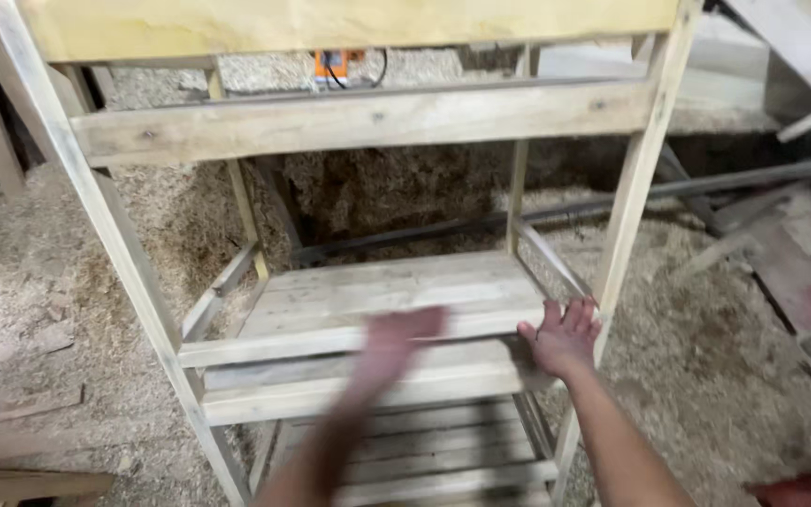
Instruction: The person sands the rails and side posts of an unfinished wooden frame using a sheet of sandpaper held by hand, working across different horizontal slats and repositioning the frame as they go.
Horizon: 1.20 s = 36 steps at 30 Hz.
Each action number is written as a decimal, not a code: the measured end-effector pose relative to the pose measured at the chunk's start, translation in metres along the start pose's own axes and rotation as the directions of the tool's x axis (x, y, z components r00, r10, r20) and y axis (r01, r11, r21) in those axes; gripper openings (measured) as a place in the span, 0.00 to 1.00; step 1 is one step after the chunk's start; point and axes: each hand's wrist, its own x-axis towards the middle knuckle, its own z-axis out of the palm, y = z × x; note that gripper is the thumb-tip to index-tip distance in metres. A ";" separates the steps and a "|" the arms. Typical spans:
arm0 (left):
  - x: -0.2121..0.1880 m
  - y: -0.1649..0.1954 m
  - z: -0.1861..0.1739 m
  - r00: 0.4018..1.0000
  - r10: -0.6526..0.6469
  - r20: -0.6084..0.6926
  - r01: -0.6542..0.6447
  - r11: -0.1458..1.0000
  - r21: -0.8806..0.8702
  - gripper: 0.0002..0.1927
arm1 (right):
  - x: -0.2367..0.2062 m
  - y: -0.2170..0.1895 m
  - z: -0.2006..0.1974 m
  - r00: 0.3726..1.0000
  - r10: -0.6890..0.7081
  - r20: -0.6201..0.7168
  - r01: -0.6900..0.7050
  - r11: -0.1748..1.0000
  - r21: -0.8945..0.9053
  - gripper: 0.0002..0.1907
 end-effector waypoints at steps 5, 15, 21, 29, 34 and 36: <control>-0.104 -0.072 -0.184 0.991 -0.125 -0.042 0.118 0.689 0.715 0.27 | -0.003 -0.009 -0.013 1.000 -0.003 0.018 0.003 1.000 -0.025 0.43; -0.037 0.010 -0.043 0.994 -0.105 -0.017 0.089 0.734 0.673 0.23 | -0.003 -0.017 -0.023 0.998 -0.015 0.058 0.015 1.000 -0.001 0.42; -0.087 -0.013 -0.126 0.967 0.168 -0.193 0.002 0.748 0.663 0.24 | -0.031 -0.024 -0.054 0.988 -0.150 -0.045 0.153 0.984 0.092 0.34; -0.065 -0.056 -0.056 0.944 0.247 -0.220 -0.024 0.714 0.700 0.30 | -0.017 0.061 -0.113 0.989 0.112 -0.092 -0.050 0.857 0.512 0.23; 0.082 0.044 0.149 0.989 -0.144 0.027 0.081 0.692 0.718 0.22 | -0.003 0.045 -0.085 0.950 0.014 -0.311 0.163 0.829 0.535 0.18; 0.105 0.091 0.181 0.997 0.000 0.076 -0.050 0.746 0.664 0.16 | -0.001 0.051 -0.085 0.962 0.035 -0.272 0.137 0.798 0.587 0.16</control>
